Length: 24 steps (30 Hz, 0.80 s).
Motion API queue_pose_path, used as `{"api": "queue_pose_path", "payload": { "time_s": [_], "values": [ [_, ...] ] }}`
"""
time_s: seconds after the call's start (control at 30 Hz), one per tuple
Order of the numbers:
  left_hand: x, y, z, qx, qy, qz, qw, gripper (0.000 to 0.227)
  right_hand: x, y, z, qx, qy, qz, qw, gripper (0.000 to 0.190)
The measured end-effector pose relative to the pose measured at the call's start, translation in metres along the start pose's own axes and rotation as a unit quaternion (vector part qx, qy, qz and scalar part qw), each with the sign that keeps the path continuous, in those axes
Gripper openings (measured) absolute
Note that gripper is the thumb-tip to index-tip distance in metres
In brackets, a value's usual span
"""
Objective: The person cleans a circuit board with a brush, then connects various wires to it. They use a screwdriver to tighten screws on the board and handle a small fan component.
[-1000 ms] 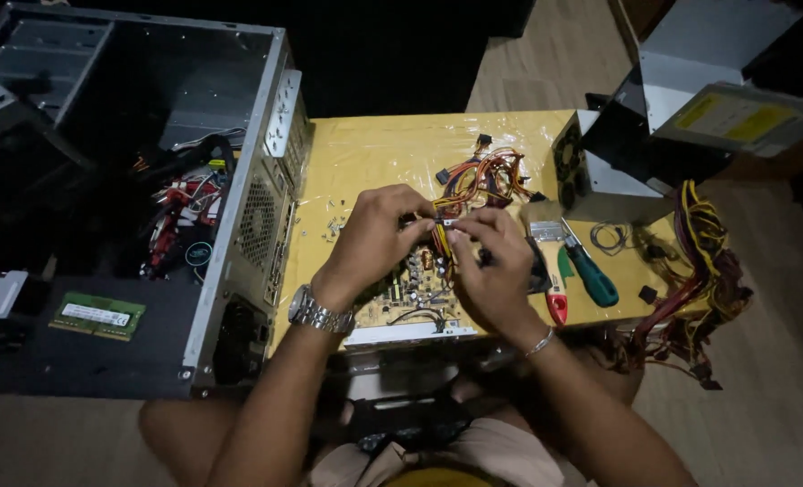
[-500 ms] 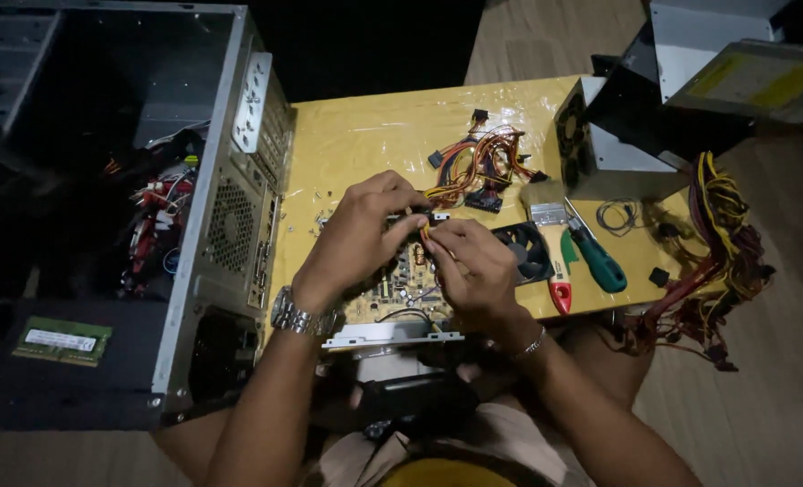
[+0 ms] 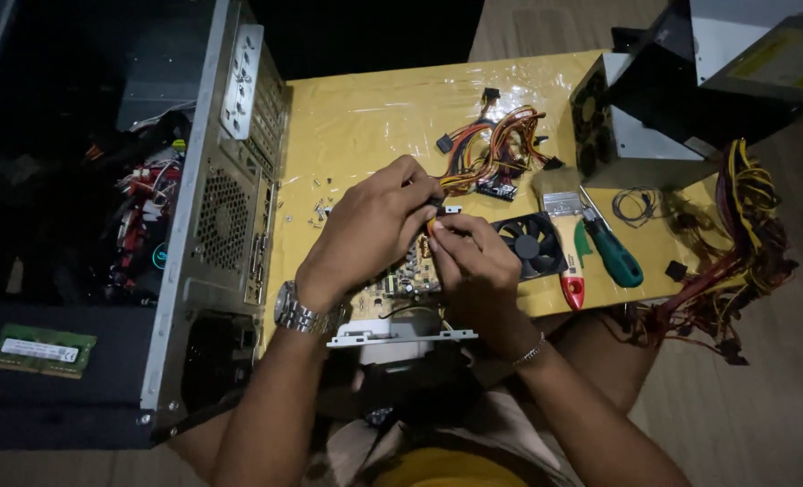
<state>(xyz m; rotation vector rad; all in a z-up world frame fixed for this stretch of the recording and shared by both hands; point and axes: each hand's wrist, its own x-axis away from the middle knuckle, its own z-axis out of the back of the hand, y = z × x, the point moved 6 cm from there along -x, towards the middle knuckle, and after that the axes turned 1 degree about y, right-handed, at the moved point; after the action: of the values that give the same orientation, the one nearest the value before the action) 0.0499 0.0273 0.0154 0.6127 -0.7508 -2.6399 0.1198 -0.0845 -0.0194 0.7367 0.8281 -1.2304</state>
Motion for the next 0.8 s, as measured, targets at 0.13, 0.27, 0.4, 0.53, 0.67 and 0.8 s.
{"api": "queue_pose_path", "payload": {
  "time_s": [0.13, 0.27, 0.4, 0.53, 0.67, 0.8],
  "values": [
    [-0.004, -0.004, -0.004, 0.001, -0.008, -0.003, 1.000, 0.024, -0.001, -0.001, 0.000, 0.017, -0.026, -0.010, 0.999, 0.007],
    [-0.004, -0.004, -0.004, -0.011, -0.014, 0.006, 1.000, 0.025, 0.013, 0.005, -0.012, 0.043, -0.052, -0.046, 0.997, 0.010],
    [-0.002, -0.005, -0.003, -0.016, -0.003, -0.006, 1.000, 0.026, -0.003, 0.002, -0.004, -0.095, -0.074, -0.246, 0.962, 0.010],
    [-0.002, -0.004, -0.003, -0.009, -0.005, -0.009, 1.000, 0.026, 0.005, 0.003, -0.006, -0.055, -0.055, -0.157, 0.984, 0.009],
    [-0.003, -0.005, -0.004, 0.002, -0.005, 0.005, 1.000, 0.025, 0.001, 0.002, 0.000, -0.060, -0.066, -0.158, 0.983, 0.010],
    [-0.005, -0.004, -0.003, 0.014, -0.005, 0.019, 1.000, 0.022, 0.006, 0.003, -0.003, 0.018, -0.055, -0.080, 0.995, 0.019]
  ]
}}
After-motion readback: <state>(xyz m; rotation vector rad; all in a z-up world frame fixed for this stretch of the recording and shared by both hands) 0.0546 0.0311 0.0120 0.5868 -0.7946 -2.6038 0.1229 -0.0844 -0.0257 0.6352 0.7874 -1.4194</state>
